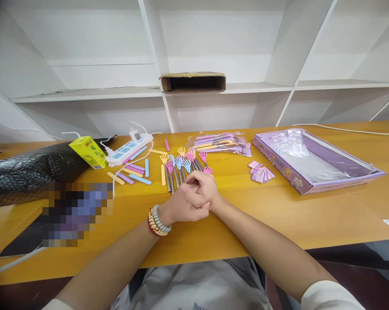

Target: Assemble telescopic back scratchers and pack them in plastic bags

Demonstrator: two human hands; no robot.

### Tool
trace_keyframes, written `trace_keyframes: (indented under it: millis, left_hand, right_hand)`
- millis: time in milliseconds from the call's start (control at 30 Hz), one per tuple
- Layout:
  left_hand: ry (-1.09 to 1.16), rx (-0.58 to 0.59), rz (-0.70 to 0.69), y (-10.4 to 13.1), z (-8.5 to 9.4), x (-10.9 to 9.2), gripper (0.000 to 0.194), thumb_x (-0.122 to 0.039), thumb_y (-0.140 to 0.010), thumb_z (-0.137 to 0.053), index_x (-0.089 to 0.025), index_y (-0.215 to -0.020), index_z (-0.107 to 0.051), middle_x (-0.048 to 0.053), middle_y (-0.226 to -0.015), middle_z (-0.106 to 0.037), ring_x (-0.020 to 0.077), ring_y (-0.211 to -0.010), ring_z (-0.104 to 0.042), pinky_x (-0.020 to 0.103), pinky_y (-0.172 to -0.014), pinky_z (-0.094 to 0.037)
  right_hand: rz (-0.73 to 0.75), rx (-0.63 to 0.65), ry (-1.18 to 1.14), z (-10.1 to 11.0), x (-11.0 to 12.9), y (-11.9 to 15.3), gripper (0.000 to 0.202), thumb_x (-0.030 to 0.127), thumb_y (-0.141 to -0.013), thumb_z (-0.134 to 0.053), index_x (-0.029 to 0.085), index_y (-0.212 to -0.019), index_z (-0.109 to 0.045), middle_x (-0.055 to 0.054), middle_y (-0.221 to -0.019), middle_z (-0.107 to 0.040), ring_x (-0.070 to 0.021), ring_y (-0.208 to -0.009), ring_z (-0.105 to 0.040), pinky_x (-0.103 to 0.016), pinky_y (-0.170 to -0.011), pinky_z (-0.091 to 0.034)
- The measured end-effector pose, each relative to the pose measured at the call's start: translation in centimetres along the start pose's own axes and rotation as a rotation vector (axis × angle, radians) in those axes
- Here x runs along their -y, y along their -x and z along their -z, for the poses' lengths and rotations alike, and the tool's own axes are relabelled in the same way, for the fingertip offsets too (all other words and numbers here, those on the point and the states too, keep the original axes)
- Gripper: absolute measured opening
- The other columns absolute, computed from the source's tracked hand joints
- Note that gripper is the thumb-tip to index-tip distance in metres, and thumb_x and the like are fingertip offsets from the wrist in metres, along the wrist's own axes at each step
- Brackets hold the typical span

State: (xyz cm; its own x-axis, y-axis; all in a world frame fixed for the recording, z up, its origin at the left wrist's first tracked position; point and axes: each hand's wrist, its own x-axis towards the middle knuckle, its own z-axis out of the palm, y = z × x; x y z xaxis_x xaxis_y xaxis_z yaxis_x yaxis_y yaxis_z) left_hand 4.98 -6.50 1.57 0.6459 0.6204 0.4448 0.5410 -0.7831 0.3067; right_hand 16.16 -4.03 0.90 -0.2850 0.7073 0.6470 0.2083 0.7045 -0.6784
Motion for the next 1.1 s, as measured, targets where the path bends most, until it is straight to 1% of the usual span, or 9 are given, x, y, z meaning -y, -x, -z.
trace_keyframes:
  millis: [100,200,333,433,567,700,833,1000,1100]
  left_hand:
    - [0.077,-0.007,0.007,0.1,0.6,0.4,0.024,-0.038,-0.077,-0.05,-0.016,-0.071,-0.058,0.004,-0.069,-0.059,0.0165,-0.072,-0.056,0.029,-0.069,-0.045]
    - [0.131,0.006,0.107,0.3,1.7,1.3,0.031,-0.046,-0.077,-0.051,-0.016,-0.076,-0.059,0.001,-0.065,-0.058,0.0135,-0.064,-0.054,0.026,-0.063,-0.043]
    - [-0.055,-0.051,0.353,0.5,3.1,2.9,0.027,-0.043,-0.08,-0.048,-0.019,-0.08,-0.059,0.0,-0.07,-0.06,0.0128,-0.064,-0.054,0.026,-0.062,-0.04]
    - [-0.229,0.027,0.478,0.8,3.3,3.9,0.025,-0.044,-0.078,-0.051,-0.02,-0.077,-0.059,0.002,-0.076,-0.061,0.0158,-0.069,-0.055,0.027,-0.062,-0.039]
    - [-0.25,0.141,0.471,1.0,2.8,4.5,0.024,-0.042,-0.077,-0.051,-0.021,-0.073,-0.06,0.002,-0.076,-0.06,0.0168,-0.07,-0.055,0.027,-0.06,-0.037]
    - [-0.262,0.159,0.442,1.0,2.1,4.6,0.021,-0.035,-0.08,-0.049,-0.02,-0.069,-0.057,0.002,-0.073,-0.058,0.016,-0.069,-0.054,0.027,-0.059,-0.035]
    - [-0.288,0.095,0.466,0.9,1.8,4.8,0.027,-0.034,-0.085,-0.04,-0.019,-0.067,-0.052,0.002,-0.071,-0.058,0.0154,-0.066,-0.053,0.027,-0.057,-0.033]
    - [-0.215,-0.01,0.502,0.8,1.9,4.8,0.028,-0.036,-0.089,-0.033,-0.019,-0.074,-0.051,0.001,-0.07,-0.059,0.0144,-0.064,-0.054,0.025,-0.058,-0.034]
    - [-0.199,-0.048,0.546,0.8,1.9,4.6,0.027,-0.038,-0.089,-0.032,-0.02,-0.085,-0.051,0.0,-0.064,-0.057,0.0143,-0.059,-0.054,0.025,-0.057,-0.034]
  right_hand:
    - [-0.097,0.07,-0.083,0.2,0.7,-0.2,0.019,0.037,-0.07,-0.056,0.018,-0.07,-0.055,0.002,-0.059,-0.054,-0.0105,-0.054,-0.049,-0.023,-0.052,-0.04]
    - [-0.221,0.14,-0.147,1.1,0.2,-0.6,0.027,0.042,-0.082,-0.047,0.017,-0.075,-0.057,0.0,-0.064,-0.057,-0.0109,-0.058,-0.052,-0.023,-0.055,-0.041]
    - [-0.202,-0.037,0.143,3.3,-2.7,-1.4,0.03,0.039,-0.084,-0.044,0.016,-0.072,-0.059,-0.002,-0.066,-0.059,-0.0123,-0.063,-0.052,-0.024,-0.061,-0.039]
    - [-0.231,-0.111,0.336,4.6,-5.0,-1.9,0.021,0.032,-0.08,-0.049,0.016,-0.07,-0.059,-0.001,-0.066,-0.06,-0.0123,-0.061,-0.051,-0.025,-0.059,-0.037]
    - [-0.257,-0.075,0.396,4.9,-6.2,-2.0,0.017,0.029,-0.078,-0.05,0.017,-0.07,-0.06,-0.001,-0.066,-0.061,-0.0128,-0.062,-0.052,-0.025,-0.061,-0.038]
    - [-0.229,-0.024,0.405,4.4,-6.0,-1.9,0.016,0.027,-0.077,-0.051,0.017,-0.069,-0.061,-0.002,-0.068,-0.062,-0.0135,-0.067,-0.053,-0.026,-0.065,-0.039]
    - [-0.216,-0.019,0.402,4.3,-6.0,-1.9,0.016,0.028,-0.078,-0.051,0.017,-0.073,-0.062,-0.002,-0.073,-0.063,-0.0138,-0.07,-0.054,-0.027,-0.067,-0.039]
    - [-0.247,-0.101,0.391,4.4,-6.3,-2.0,0.023,0.036,-0.082,-0.048,0.016,-0.085,-0.059,-0.003,-0.078,-0.062,-0.0143,-0.073,-0.054,-0.027,-0.069,-0.04]
    - [-0.247,-0.038,0.416,4.2,-6.5,-1.9,0.021,0.035,-0.081,-0.049,0.016,-0.079,-0.059,-0.003,-0.076,-0.062,-0.0142,-0.073,-0.054,-0.027,-0.068,-0.04]
